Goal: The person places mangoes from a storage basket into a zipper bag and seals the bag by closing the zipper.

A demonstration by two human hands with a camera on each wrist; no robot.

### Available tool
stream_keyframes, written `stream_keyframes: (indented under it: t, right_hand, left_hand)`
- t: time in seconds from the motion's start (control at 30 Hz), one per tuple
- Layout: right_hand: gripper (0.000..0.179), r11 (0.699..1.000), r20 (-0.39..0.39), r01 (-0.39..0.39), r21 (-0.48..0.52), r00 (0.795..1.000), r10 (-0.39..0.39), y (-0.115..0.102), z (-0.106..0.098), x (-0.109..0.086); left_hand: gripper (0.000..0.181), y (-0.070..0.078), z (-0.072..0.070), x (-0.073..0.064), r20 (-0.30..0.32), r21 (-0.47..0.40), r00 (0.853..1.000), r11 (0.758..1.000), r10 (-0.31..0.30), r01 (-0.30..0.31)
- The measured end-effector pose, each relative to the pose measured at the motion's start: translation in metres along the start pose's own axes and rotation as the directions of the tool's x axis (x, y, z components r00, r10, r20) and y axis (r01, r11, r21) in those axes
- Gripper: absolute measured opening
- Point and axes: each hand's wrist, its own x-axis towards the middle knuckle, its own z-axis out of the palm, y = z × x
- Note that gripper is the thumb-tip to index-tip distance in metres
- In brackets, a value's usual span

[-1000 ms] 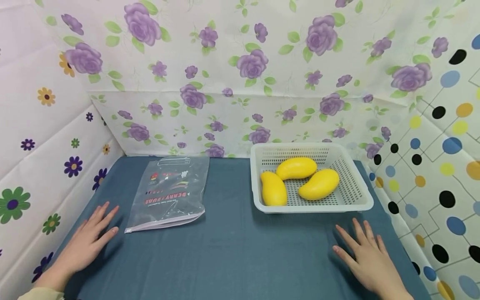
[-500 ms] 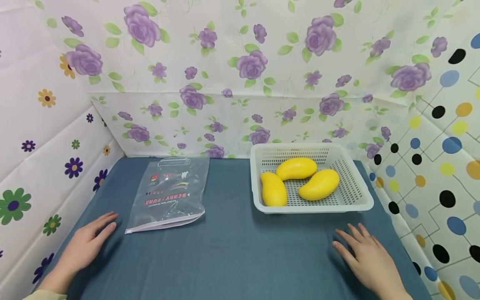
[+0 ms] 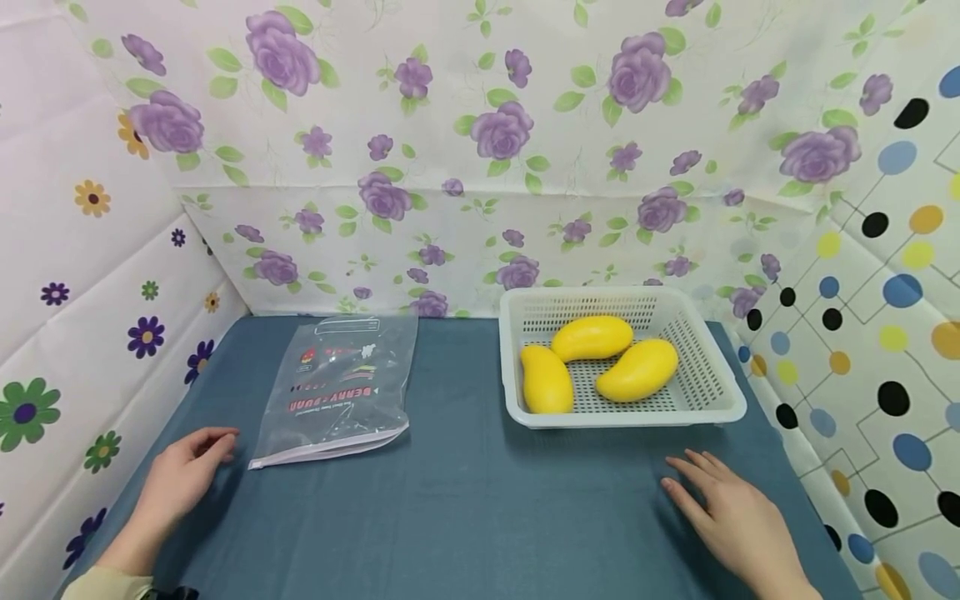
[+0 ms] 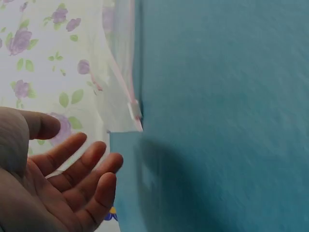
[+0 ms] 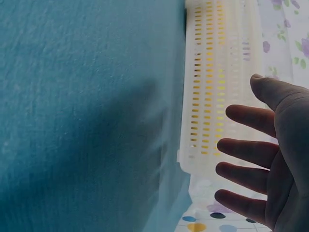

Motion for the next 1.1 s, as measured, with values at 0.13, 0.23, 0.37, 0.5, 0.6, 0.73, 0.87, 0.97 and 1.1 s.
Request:
stream_keyframes:
  t: [0.13,0.23,0.37,0.5,0.6,0.73,0.87,0.97,1.1]
  right_hand:
    - [0.062,1.000,-0.004,0.006,0.011,1.000,-0.006,-0.003,-0.002,-0.001]
    - [0.058,1.000,-0.001,0.004,0.019,1.000,-0.004,-0.005,-0.004,-0.001]
    - [0.056,1.000,0.001,0.008,0.028,1.000,-0.008,-0.007,-0.007,-0.002]
    - [0.059,0.999,0.003,0.017,0.037,1.000,-0.017,-0.010,-0.009,-0.003]
    - [0.061,0.999,0.012,0.022,0.041,1.000,-0.023,-0.012,-0.011,-0.003]
    - [0.062,0.998,0.023,0.035,0.049,0.999,-0.036,-0.014,-0.013,-0.004]
    - [0.055,0.997,0.016,0.049,0.060,0.999,-0.050,-0.016,-0.014,-0.006]
    - [0.052,0.996,0.014,0.055,0.067,0.998,-0.056,-0.016,-0.014,-0.006]
    - [0.049,0.996,0.030,0.056,0.073,0.998,-0.058,-0.016,-0.014,-0.006]
  left_hand:
    - [0.049,0.005,0.002,0.005,0.011,-0.043,0.997,0.996,-0.077,0.077]
    - [0.048,0.007,0.004,0.009,0.024,-0.082,0.995,0.992,-0.092,0.093]
    - [0.048,0.009,0.006,0.013,0.040,-0.106,0.995,0.989,-0.095,0.099]
    - [0.047,0.011,0.005,0.017,0.051,-0.100,0.994,0.990,-0.093,0.097]
    - [0.047,0.010,0.005,0.020,0.059,-0.094,0.995,0.992,-0.084,0.089]
    - [0.045,0.009,0.005,0.023,0.074,-0.069,0.994,0.994,-0.082,0.087]
    - [0.045,0.009,0.006,0.025,0.089,-0.040,0.992,0.994,-0.094,0.097]
    - [0.046,0.010,0.006,0.027,0.107,-0.026,0.989,0.994,-0.103,0.107]
    - [0.047,0.010,0.007,0.028,0.135,-0.020,0.985,0.994,-0.105,0.108]
